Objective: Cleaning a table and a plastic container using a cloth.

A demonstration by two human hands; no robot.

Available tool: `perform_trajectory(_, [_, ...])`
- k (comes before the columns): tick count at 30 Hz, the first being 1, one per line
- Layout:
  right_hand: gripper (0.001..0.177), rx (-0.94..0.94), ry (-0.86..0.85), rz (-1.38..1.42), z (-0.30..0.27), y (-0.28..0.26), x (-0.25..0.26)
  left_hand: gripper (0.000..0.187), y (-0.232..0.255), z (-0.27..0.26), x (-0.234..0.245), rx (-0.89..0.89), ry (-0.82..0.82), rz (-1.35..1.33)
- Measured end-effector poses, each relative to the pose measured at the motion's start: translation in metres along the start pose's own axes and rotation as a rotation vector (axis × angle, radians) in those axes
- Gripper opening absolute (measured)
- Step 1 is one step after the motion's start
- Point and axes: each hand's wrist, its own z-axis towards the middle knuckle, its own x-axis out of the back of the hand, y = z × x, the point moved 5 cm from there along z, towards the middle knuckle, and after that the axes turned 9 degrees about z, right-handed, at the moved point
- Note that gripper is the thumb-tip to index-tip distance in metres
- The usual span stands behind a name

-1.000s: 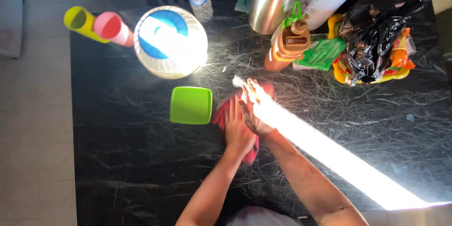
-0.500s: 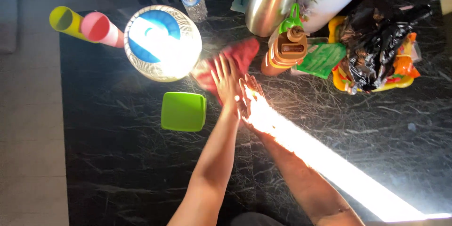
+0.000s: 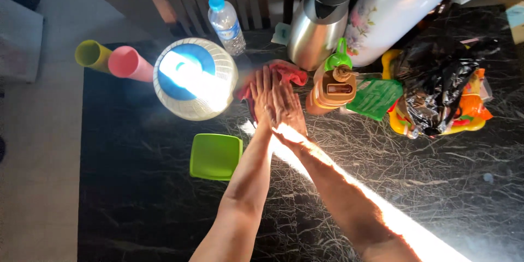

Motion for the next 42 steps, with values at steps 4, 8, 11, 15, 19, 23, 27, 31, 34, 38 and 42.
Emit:
perform_trajectory(4, [0.069, -0.049, 0.000, 0.054, 0.007, 0.007, -0.006, 0.065, 0.010, -0.034, -0.011, 0.017, 0.110, -0.135])
perform_trajectory(8, [0.071, -0.046, 0.015, 0.068, 0.009, 0.014, -0.010, 0.062, 0.018, -0.036, -0.006, -0.031, 0.090, 0.110])
perform_trajectory(11, [0.070, -0.052, 0.003, 0.084, 0.003, 0.013, 0.004, 0.061, 0.013, -0.003, 0.030, 0.002, -0.029, -0.028])
perform_trajectory(15, [0.069, -0.040, 0.009, 0.102, 0.006, -0.008, 0.015, 0.062, 0.005, 0.039, 0.013, -0.151, -0.139, 0.265])
perform_trajectory(19, [0.068, -0.043, 0.045, 0.127, 0.009, -0.021, 0.031, 0.061, 0.011, 0.025, -0.014, -0.179, -0.057, 0.220])
perform_trajectory(23, [0.067, -0.036, 0.086, 0.156, 0.018, -0.032, 0.041, 0.061, 0.013, 0.001, -0.009, -0.137, 0.082, -0.071])
perform_trajectory(27, [0.066, -0.036, 0.088, 0.162, 0.015, -0.029, 0.048, 0.062, 0.006, 0.031, -0.009, -0.099, 0.119, -0.118])
perform_trajectory(31, [0.065, -0.034, 0.066, 0.188, 0.000, -0.044, 0.052, 0.067, 0.002, 0.052, -0.009, -0.046, 0.101, -0.062])
perform_trajectory(34, [0.064, -0.036, 0.099, 0.207, 0.006, -0.050, 0.058, 0.064, 0.011, 0.046, -0.013, -0.045, 0.145, 0.031])
perform_trajectory(38, [0.063, -0.028, 0.148, 0.241, 0.014, -0.060, 0.061, 0.057, 0.024, 0.030, -0.015, -0.223, 0.179, 0.068])
perform_trajectory(42, [0.062, -0.028, 0.134, 0.260, 0.005, -0.063, 0.061, 0.059, 0.015, 0.039, -0.042, -0.255, 0.140, 0.051])
